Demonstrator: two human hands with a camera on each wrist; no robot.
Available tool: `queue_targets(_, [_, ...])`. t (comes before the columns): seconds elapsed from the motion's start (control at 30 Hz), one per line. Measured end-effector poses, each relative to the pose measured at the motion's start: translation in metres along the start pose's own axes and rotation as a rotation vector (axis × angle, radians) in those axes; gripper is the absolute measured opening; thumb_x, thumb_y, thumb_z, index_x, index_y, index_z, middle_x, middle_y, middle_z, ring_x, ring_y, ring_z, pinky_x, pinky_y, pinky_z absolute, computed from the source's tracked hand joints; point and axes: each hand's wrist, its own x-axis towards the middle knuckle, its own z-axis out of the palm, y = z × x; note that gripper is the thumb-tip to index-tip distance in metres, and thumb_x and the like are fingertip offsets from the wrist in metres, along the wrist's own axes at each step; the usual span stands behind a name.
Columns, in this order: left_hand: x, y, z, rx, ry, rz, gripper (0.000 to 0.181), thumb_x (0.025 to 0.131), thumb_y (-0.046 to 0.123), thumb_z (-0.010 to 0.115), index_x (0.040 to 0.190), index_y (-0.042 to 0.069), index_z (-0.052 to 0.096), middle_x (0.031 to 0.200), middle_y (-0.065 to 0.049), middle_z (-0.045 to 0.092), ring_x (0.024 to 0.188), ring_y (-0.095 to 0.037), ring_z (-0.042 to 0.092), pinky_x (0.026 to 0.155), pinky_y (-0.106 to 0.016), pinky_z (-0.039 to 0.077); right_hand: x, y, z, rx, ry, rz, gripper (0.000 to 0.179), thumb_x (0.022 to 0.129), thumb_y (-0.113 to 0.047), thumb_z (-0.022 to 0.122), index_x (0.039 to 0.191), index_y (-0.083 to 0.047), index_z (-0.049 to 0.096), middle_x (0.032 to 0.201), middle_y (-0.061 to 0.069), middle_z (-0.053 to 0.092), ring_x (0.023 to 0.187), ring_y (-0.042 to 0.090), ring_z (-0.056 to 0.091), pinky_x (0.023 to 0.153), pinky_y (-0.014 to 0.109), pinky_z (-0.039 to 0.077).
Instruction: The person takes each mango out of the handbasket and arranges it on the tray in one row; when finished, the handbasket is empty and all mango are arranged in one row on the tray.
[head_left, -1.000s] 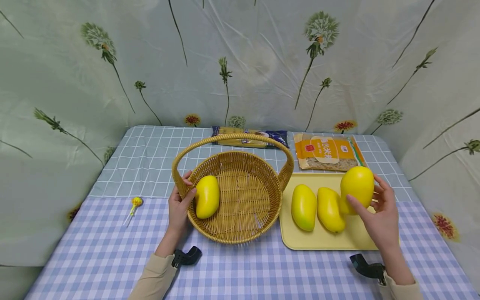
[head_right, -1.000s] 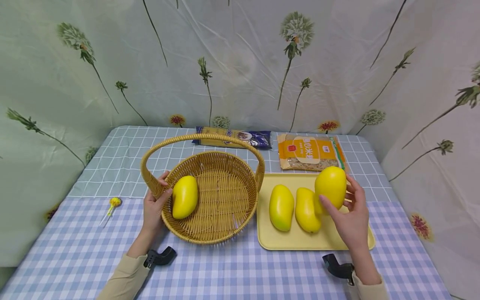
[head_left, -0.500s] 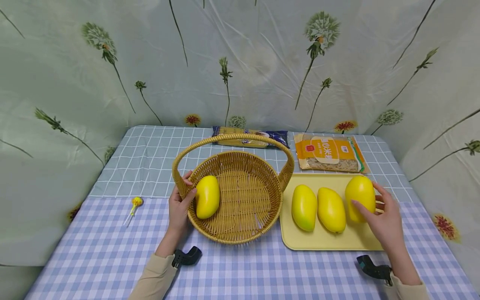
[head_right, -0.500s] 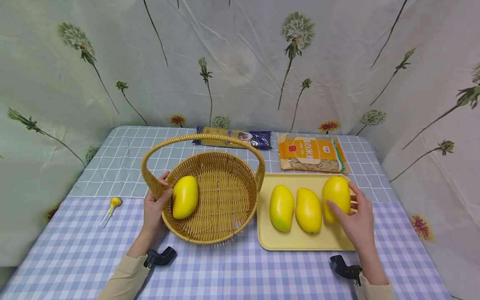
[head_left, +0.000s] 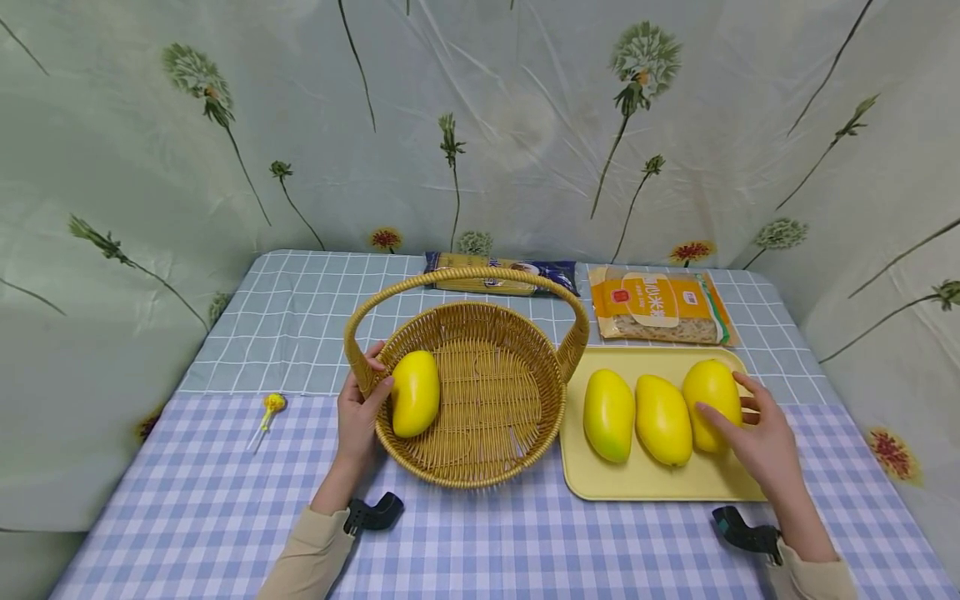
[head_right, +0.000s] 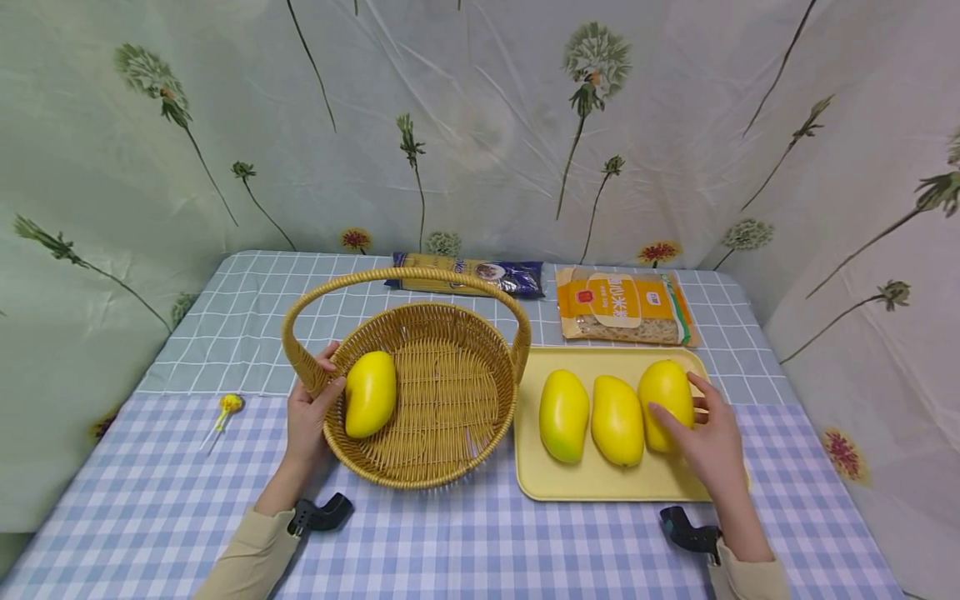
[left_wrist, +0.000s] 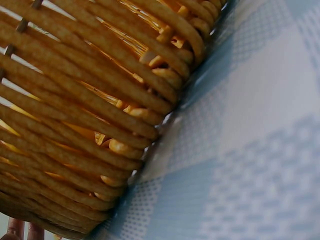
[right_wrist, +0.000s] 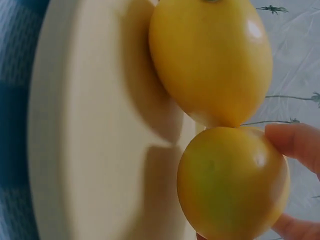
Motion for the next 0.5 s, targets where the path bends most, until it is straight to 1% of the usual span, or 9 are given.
queue_targets(0.13, [0.0,0.0,0.0,0.001,0.0,0.001,0.022,0.09,-0.009,0.053,0.105,-0.019,0.04,0.141,-0.025,0.04,0.132,-0.03,0.033,0.106,-0.028,0.027,-0.009,-0.021,-0.004,0.018,-0.052,0.023,0.085,0.088,-0.045,0.063,0.147,0.0,0.023,0.128,0.033,0.037,0.105,0.046,0.039,0.076,0.046,0.039])
queue_targets(0.2, [-0.001,0.0,0.0,0.001,0.001,0.004,0.022,0.09,-0.009,0.053,0.104,-0.019,0.04,0.141,-0.025,0.04,0.132,-0.029,0.033,0.106,-0.029,0.027,-0.011,-0.026,-0.005,0.009,-0.074,0.028,0.085,0.089,-0.045,0.062,0.147,0.001,0.021,0.128,0.034,0.036,0.105,0.046,0.039,0.075,0.045,0.039])
queue_targets(0.33, [0.0,0.0,0.0,0.001,-0.001,0.011,0.021,0.09,-0.01,0.053,0.104,-0.019,0.04,0.14,-0.026,0.04,0.133,-0.031,0.032,0.106,-0.029,0.027,-0.011,-0.028,-0.005,0.002,-0.099,0.043,0.086,0.089,-0.047,0.06,0.148,0.001,0.02,0.128,0.035,0.036,0.105,0.046,0.039,0.076,0.045,0.039])
queue_targets(0.5, [0.0,0.0,0.0,0.001,0.001,0.015,0.02,0.089,-0.01,0.053,0.103,-0.018,0.042,0.14,-0.026,0.041,0.132,-0.031,0.033,0.106,-0.028,0.027,-0.011,-0.027,-0.004,-0.01,-0.114,0.042,0.087,0.089,-0.05,0.059,0.147,0.001,0.021,0.128,0.034,0.037,0.105,0.045,0.04,0.074,0.043,0.04])
